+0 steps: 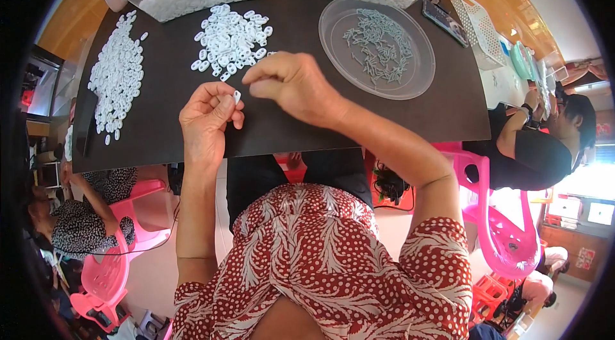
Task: Manually assembling small white plastic components by inserting metal rings into them.
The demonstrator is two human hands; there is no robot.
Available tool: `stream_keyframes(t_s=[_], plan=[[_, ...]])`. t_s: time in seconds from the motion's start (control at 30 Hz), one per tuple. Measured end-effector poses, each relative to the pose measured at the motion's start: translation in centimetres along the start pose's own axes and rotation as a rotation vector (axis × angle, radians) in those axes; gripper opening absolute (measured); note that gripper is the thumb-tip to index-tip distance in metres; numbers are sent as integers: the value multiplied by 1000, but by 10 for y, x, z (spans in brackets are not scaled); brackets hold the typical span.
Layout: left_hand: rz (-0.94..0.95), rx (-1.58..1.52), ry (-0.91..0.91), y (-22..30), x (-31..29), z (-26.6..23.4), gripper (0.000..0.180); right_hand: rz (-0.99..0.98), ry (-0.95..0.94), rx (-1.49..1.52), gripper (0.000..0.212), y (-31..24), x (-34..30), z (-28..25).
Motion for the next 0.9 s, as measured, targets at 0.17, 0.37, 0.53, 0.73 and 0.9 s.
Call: stream_keyframes(t_s=[0.17,0.37,0.53,0.73,0.9], plan=[[13,4,21,-3,-12,9,8,66,11,110,9,0,-15,15],[33,3,143,-12,-19,16,12,161,111,275,9,3,-30,26],[-61,-216,184,-18,-18,25,12,41,318,259,7,12,-37,40],[-31,-199,227,-16,-23,34,13,-523,261,-371,12,-1,-43,21],[-45,-165,206,-15,-25,27,15,-333,464,-735,7,17,-37,-69]])
Point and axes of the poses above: each hand's wrist, its own x-axis towards the middle knuckle, its own z-axis out of the palm, y = z × x, the point moved 2 cm from there along x, towards the middle knuckle, and after that the axes turned 1 degree about x, right-handed, at the moved point
